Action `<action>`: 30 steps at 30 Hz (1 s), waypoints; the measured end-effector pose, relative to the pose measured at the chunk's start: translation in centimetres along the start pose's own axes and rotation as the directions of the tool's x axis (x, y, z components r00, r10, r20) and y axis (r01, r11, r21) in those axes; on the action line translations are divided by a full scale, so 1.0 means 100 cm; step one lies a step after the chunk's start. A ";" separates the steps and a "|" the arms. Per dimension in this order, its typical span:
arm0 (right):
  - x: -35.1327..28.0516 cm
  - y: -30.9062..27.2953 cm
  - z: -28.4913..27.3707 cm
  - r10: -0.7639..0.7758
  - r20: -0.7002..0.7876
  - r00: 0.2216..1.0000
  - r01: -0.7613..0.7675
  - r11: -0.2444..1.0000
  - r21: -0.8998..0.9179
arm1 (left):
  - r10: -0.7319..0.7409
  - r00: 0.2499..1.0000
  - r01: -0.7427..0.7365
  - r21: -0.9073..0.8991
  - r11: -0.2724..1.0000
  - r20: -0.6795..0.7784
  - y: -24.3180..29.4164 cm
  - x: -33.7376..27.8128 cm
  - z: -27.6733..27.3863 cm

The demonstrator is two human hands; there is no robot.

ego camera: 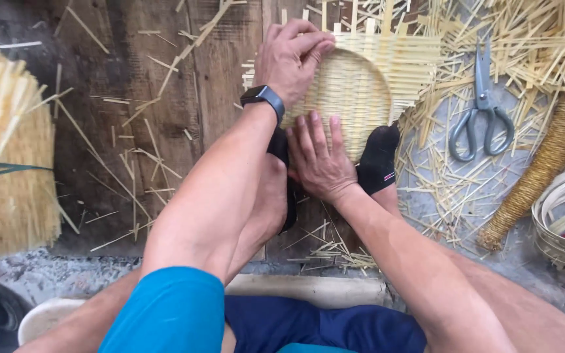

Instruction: The person sits on the floor of a bamboo workshop and trims excess bamboo strips from woven bamboo steamer lids with scissors. They rotate each lid, cut off protruding strip ends, brush off loose pieces, and set finished lids aside with other completed baskets.

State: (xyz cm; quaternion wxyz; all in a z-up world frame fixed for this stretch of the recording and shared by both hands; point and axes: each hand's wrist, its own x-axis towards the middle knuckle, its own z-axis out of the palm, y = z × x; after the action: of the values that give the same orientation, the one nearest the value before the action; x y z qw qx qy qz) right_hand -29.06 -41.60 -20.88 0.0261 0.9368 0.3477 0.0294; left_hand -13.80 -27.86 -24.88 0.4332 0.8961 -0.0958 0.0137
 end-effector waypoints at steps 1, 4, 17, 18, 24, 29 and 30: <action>0.005 0.003 -0.004 0.009 -0.028 1.000 -0.009 1.000 -0.004 | 0.005 1.000 -0.005 -0.015 1.000 -0.012 -0.003 0.004 0.001; 0.028 0.038 -0.023 0.027 -0.055 0.998 -0.018 0.989 0.149 | 0.007 1.000 -0.007 -0.078 0.997 -0.006 0.000 0.025 -0.003; 0.084 0.163 0.018 0.549 0.376 0.747 -0.595 0.297 0.747 | -0.388 0.874 0.453 -0.202 0.868 0.294 0.003 0.038 -0.006; 0.079 0.161 0.028 0.554 0.363 0.749 -0.588 0.302 0.751 | -0.378 0.880 0.441 -0.202 0.874 0.287 -0.008 0.027 0.005; 0.044 0.206 0.019 0.649 0.298 0.700 -0.227 -0.194 0.955 | -0.204 0.933 0.274 -0.216 0.937 0.298 -0.020 0.031 0.005; -0.051 0.263 -0.148 0.646 0.481 0.593 -0.769 0.278 0.575 | -0.282 0.852 0.419 -0.250 0.873 0.441 0.048 0.026 -0.040; -0.066 0.254 -0.178 0.655 0.477 0.586 -0.771 0.269 0.577 | -0.273 0.852 0.411 -0.247 0.878 0.447 0.072 0.015 -0.053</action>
State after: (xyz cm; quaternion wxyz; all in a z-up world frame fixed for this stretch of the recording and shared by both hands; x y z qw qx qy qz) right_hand -18.84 -64.68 -1.62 -0.3463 0.9121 -0.1351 -0.1729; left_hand -13.34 -28.39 -15.83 0.5449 0.7956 -0.0197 -0.2639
